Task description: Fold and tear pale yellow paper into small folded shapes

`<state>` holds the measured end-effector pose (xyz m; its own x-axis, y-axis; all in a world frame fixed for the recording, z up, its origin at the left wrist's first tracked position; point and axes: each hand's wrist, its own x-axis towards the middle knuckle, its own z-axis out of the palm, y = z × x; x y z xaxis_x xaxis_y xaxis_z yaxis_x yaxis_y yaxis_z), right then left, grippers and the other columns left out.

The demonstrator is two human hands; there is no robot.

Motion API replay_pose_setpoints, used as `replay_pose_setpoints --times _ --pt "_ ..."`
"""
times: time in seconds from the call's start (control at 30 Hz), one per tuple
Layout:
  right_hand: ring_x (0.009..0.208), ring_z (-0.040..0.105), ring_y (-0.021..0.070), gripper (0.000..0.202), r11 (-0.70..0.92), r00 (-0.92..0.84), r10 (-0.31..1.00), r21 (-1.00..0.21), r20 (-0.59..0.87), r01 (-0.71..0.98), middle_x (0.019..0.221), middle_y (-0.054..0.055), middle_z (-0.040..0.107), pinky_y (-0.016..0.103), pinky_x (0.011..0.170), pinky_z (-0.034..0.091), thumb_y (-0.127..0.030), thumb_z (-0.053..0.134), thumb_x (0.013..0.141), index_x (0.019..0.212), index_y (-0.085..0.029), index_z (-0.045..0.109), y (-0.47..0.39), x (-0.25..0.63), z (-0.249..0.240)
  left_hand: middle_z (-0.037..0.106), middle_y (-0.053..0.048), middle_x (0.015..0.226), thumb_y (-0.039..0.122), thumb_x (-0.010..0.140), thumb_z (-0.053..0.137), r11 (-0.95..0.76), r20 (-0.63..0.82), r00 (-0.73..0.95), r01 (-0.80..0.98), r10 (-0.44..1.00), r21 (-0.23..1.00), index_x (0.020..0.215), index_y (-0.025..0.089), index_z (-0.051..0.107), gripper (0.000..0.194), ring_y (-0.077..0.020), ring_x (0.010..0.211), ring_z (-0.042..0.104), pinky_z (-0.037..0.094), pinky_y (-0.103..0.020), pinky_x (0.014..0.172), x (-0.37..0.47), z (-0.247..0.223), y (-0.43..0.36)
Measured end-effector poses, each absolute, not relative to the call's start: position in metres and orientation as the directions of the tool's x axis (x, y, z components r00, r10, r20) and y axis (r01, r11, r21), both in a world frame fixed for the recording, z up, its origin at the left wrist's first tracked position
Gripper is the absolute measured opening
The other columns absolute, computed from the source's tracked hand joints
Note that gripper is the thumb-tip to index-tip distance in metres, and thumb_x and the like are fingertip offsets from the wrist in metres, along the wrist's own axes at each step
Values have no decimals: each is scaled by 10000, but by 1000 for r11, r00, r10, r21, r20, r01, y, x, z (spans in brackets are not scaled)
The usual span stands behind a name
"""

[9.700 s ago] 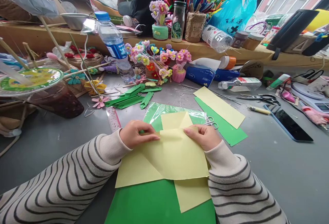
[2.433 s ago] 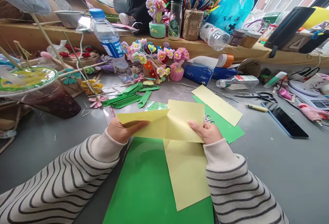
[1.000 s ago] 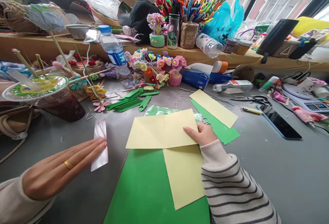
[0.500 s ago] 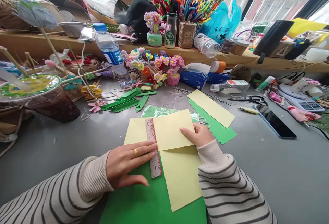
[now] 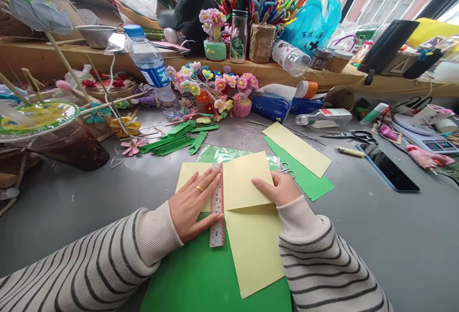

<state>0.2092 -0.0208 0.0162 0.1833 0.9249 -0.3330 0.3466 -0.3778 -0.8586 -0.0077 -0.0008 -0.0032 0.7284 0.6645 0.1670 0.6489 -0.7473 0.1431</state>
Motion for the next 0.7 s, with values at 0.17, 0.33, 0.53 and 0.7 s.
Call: replay_pose_setpoints --times 0.17,0.33,0.53,0.7 --pt "629 590 187 337 -399 196 915 -858 -352 323 738 81 656 251 514 429 -413 609 568 729 -117 603 -20 208 17 241 -101 1327 582 735 249 -746 150 731 651 666 141 1257 77 245 726 -246 1225 149 111 -422 999 -7 -3 0" --pt "580 584 185 365 -378 210 921 -882 -327 283 683 77 653 256 485 426 -438 616 544 715 -115 613 -19 208 11 238 -57 1332 550 748 256 -746 140 733 652 666 137 1263 109 238 678 -244 1227 143 110 -426 997 -6 -4 1" --pt "550 574 173 358 -366 232 921 -896 -312 250 667 76 647 252 465 416 -435 619 532 702 -120 615 -21 207 10 249 -58 1328 551 744 264 -742 153 726 655 670 141 1261 113 244 678 -248 1222 161 109 -435 995 -6 -6 1" --pt "547 568 182 340 -303 255 942 -877 -217 373 652 63 645 255 446 402 -444 591 554 681 -130 622 -22 206 12 269 -72 1320 549 743 269 -747 182 724 648 665 150 1256 110 256 675 -253 1217 176 111 -434 994 -7 -7 1"
